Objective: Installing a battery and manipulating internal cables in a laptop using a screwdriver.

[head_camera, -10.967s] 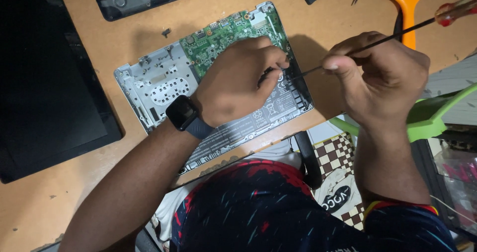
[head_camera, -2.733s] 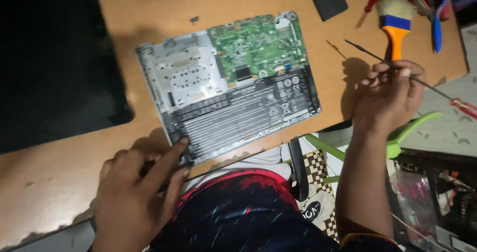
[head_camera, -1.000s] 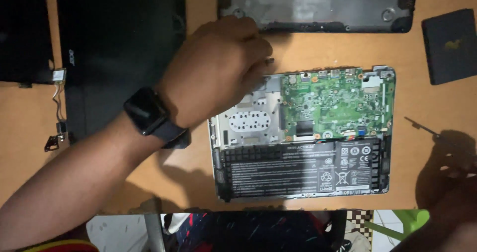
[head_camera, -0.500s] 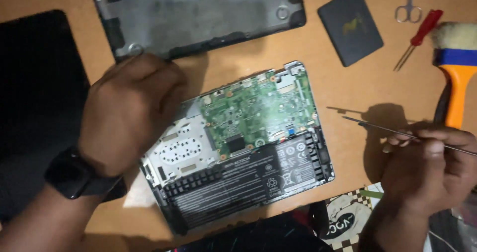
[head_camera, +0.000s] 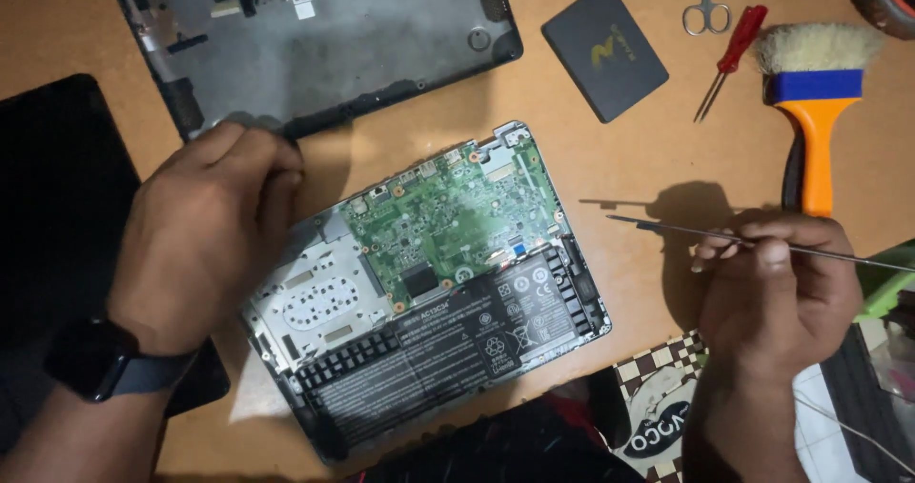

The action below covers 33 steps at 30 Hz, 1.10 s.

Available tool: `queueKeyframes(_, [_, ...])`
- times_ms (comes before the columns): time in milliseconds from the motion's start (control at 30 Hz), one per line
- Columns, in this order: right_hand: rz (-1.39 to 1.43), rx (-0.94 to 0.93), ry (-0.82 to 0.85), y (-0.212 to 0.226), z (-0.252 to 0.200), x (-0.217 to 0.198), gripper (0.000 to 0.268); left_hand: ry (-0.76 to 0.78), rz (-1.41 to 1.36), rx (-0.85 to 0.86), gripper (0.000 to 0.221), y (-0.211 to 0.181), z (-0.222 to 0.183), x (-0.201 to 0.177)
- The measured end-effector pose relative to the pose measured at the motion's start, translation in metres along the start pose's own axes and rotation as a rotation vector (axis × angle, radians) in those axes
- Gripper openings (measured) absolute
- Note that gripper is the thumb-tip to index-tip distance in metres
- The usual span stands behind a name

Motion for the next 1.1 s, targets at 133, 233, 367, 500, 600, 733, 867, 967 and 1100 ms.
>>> queueKeyframes(133, [-0.074,-0.021,0.004,-0.001,0.0,-0.001,0.028,-0.089,-0.036,0.058,0.008,-0.005,-0.01,-0.012])
queueKeyframes(233, [0.007,-0.012,-0.003,-0.006,0.003,-0.001,0.036,-0.168,-0.076,0.101,0.008,-0.013,-0.027,-0.033])
queueKeyframes(367, [-0.03,-0.013,0.023,-0.004,0.006,-0.001,0.012,-0.263,-0.135,0.11,0.01,-0.02,-0.062,-0.051])
queueKeyframes(500, [0.14,0.126,-0.063,-0.023,0.01,-0.011,0.013,-0.3,-0.261,0.128,0.013,-0.028,-0.103,-0.063])
queueKeyframes(600, [0.207,0.162,-0.19,-0.039,0.015,-0.028,0.012,-0.355,-0.327,0.098,0.012,-0.03,-0.134,-0.071])
queueKeyframes(733, [-0.041,0.006,-0.319,-0.009,0.002,-0.022,0.022,-0.451,-0.36,0.066,0.012,-0.037,-0.174,-0.072])
queueKeyframes(867, [-0.085,-0.055,-0.24,0.012,0.0,-0.006,0.02,-0.507,-0.469,-0.001,0.009,-0.037,-0.207,-0.048])
queueKeyframes(967, [-0.053,-0.139,-0.206,0.026,-0.011,0.013,0.028,-0.537,-0.65,-0.032,0.005,-0.043,-0.221,-0.033])
queueKeyframes(1100, [0.222,-0.174,-0.086,0.042,-0.036,0.051,0.016,-0.544,-0.812,-0.069,0.006,-0.047,-0.226,-0.011])
Point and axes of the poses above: each hand's wrist, its own z-axis towards the middle knuckle, its own x-axis out of the palm, y = z × x, the point moved 8 cm from there along z, towards the middle knuckle, and after that the axes turned 6 degrees about y, right-handed, at the moved point
